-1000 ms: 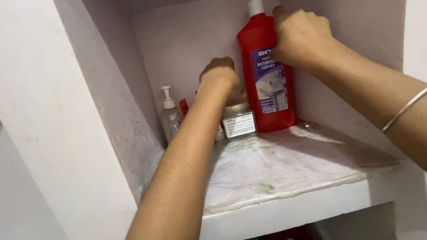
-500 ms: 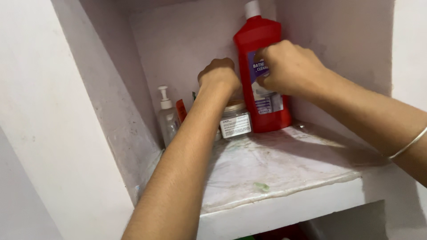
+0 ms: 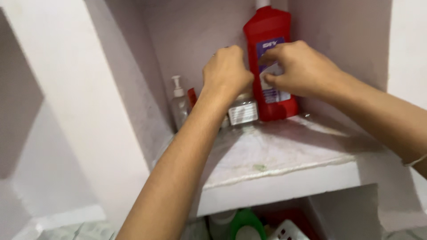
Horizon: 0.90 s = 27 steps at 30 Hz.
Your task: The person organizes items on bathroom shelves by hand, moving small bottles, jars, a large red cleaner bottle, and a white soap dish between two shelf levels.
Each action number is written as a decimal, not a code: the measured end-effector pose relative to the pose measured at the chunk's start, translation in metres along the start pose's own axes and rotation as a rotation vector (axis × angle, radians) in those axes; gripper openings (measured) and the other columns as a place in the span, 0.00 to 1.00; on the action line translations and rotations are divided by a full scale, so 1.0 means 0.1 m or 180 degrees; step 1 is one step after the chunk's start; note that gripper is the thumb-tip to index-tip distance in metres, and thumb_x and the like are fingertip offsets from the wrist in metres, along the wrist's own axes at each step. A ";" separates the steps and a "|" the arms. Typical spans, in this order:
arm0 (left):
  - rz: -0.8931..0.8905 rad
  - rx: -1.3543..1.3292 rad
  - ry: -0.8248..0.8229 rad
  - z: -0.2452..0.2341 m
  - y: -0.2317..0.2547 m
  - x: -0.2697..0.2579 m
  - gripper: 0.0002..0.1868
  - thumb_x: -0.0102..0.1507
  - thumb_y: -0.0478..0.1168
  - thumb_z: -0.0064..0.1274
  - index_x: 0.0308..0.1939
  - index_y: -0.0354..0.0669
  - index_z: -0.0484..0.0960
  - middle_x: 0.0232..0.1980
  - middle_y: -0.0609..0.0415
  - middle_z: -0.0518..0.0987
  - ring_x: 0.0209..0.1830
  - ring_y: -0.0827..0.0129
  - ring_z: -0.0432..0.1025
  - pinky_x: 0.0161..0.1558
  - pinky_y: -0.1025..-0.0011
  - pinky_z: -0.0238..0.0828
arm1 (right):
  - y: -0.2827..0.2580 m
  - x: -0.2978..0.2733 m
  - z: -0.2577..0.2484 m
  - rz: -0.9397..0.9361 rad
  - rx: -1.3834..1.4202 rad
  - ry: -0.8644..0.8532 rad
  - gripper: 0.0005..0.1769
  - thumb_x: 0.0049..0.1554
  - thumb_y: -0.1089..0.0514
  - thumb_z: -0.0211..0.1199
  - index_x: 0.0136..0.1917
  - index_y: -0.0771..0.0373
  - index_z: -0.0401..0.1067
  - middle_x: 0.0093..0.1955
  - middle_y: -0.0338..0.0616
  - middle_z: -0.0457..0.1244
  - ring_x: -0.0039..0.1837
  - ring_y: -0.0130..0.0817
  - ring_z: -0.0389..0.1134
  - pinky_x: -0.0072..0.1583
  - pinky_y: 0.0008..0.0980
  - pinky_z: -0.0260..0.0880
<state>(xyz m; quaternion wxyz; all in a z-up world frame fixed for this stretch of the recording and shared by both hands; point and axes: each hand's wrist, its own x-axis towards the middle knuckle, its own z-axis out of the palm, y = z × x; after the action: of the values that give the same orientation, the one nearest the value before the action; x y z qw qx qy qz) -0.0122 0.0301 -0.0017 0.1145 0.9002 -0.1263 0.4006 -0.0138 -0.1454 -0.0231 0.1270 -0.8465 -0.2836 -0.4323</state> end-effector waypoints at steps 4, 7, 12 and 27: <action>0.0375 -0.0320 0.0443 -0.12 0.02 -0.45 0.19 0.53 0.40 0.64 0.44 0.35 0.83 0.46 0.39 0.83 0.45 0.49 0.79 0.46 0.55 0.77 | -0.03 -0.18 -0.02 0.0011 0.0239 -0.0114 0.21 0.55 0.53 0.67 0.61 0.60 0.78 0.56 0.56 0.71 0.58 0.50 0.73 0.60 0.47 0.72; 0.0608 -0.0409 0.0552 -0.15 -0.03 -0.79 0.15 0.57 0.41 0.61 0.44 0.36 0.83 0.48 0.42 0.82 0.48 0.49 0.78 0.48 0.55 0.75 | -0.03 -0.39 -0.05 -0.0339 0.0475 0.0006 0.21 0.54 0.55 0.66 0.61 0.63 0.77 0.58 0.56 0.70 0.58 0.50 0.73 0.62 0.46 0.72; 0.0950 -0.0652 0.0679 -0.17 -0.20 -1.11 0.14 0.61 0.41 0.59 0.48 0.39 0.82 0.48 0.44 0.82 0.52 0.49 0.76 0.52 0.56 0.73 | -0.08 -0.65 -0.14 -0.0837 0.0302 0.0218 0.22 0.54 0.57 0.65 0.60 0.67 0.76 0.61 0.59 0.69 0.62 0.53 0.70 0.65 0.47 0.69; 0.1148 -0.0936 0.0759 -0.13 -0.28 -1.18 0.15 0.61 0.39 0.58 0.51 0.39 0.82 0.52 0.46 0.81 0.55 0.50 0.76 0.56 0.57 0.72 | -0.26 -0.82 -0.07 -0.0328 -0.0133 -0.0061 0.22 0.54 0.50 0.67 0.60 0.61 0.76 0.57 0.51 0.69 0.57 0.46 0.72 0.58 0.46 0.72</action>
<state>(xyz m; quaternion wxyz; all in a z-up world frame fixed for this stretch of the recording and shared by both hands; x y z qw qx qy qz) -0.0886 0.0765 -0.0843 0.1850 0.7833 -0.3272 0.4952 -0.0719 -0.1582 -0.0852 0.0842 -0.8374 -0.3189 -0.4359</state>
